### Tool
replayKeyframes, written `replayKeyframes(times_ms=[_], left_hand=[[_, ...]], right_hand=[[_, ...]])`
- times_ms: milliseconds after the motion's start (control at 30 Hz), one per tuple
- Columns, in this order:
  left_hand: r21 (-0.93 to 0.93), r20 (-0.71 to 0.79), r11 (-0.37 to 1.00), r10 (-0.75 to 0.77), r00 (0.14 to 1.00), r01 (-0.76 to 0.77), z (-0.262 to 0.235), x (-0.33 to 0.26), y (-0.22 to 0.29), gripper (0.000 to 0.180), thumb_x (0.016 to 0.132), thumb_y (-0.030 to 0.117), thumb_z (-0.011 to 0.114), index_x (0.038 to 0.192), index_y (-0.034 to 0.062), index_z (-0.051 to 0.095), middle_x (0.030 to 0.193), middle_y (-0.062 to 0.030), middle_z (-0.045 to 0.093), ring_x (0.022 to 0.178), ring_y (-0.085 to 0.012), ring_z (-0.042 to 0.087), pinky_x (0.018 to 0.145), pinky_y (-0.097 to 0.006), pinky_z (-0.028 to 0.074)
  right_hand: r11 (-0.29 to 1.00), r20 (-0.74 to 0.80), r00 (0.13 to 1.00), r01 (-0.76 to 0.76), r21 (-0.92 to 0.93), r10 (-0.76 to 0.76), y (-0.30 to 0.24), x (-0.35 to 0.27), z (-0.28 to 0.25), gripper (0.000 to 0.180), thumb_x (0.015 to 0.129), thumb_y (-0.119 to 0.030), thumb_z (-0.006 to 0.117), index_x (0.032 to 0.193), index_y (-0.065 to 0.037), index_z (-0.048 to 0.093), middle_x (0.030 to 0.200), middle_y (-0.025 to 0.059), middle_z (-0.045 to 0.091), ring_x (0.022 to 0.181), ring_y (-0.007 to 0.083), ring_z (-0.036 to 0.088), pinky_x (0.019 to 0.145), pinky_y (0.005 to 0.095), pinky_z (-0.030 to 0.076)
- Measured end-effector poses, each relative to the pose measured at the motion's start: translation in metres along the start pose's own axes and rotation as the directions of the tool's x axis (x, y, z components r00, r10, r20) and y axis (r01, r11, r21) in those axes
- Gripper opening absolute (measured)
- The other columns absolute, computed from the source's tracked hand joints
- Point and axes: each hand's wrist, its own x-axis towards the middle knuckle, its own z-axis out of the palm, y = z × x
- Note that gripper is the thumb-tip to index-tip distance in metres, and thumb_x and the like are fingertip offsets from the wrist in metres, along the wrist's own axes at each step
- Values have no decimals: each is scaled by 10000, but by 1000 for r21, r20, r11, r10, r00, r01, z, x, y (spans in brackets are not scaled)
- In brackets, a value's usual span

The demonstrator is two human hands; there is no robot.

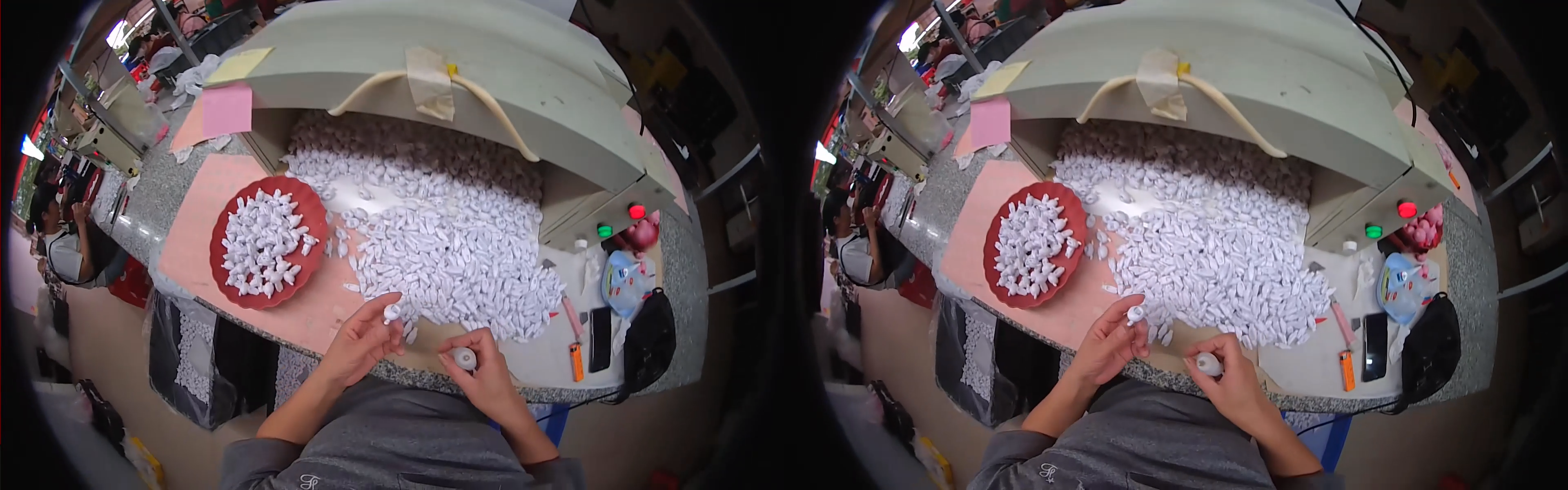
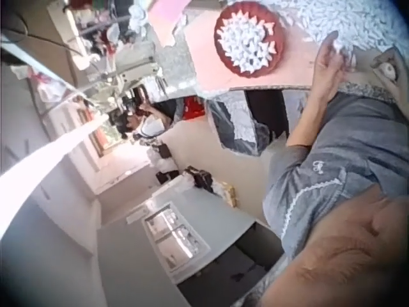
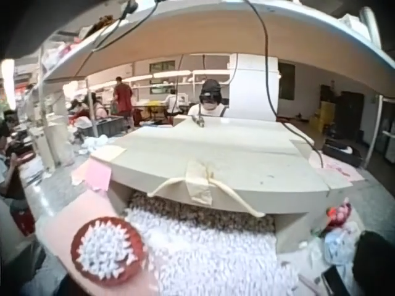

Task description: Applying glue to small plastic parts and assembling them on a production line workbench.

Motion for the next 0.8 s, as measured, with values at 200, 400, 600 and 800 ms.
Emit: replayKeyframes(times_ms=[200, 400, 600, 800], left_hand=[[127, 104, 987, 82, 991, -95, -8, -24, -17, 369, 936, 181, 465, 1267, 23, 428, 927, -38, 539, 830, -138, 547, 783, -325, 478], [91, 41, 994, 51, 998, -54, 5, -28, -20, 333, 926, 213, 478, 1201, 26, 461, 996, -84, 559, 922, -172, 553, 799, -349, 478], [-132, 6, 988, -75, 997, 75, 7, -28, -24, 295, 899, 237, 530, 1118, 46, 477, 976, -75, 557, 876, -171, 567, 774, -344, 495], [-259, -25, 951, -182, 983, 169, 5, -25, -29, 327, 894, 262, 537, 1141, 60, 469, 941, -45, 550, 845, -137, 551, 775, -339, 489]], right_hand=[[999, 163, 986, 10, 47, -17, -8, -9, -4, 263, 785, -34, 664, 1012, -3, 535, 978, 67, 609, 859, 90, 563, 709, 225, 449], [957, -53, 989, 150, 249, -141, 2, -29, 7, 348, 810, -208, 667, 1017, 1, 481, 919, 83, 552, 770, 112, 548, 686, 245, 456], [881, -179, 904, 422, 216, -389, 9, -21, 0, 412, 739, -200, 742, 1011, -3, 503, 960, 110, 569, 757, 154, 538, 655, 259, 433], [781, -101, 784, 581, -231, -613, 0, -15, -4, 437, 663, -227, 794, 952, -10, 548, 797, 106, 594, 628, 206, 549, 537, 286, 431]])
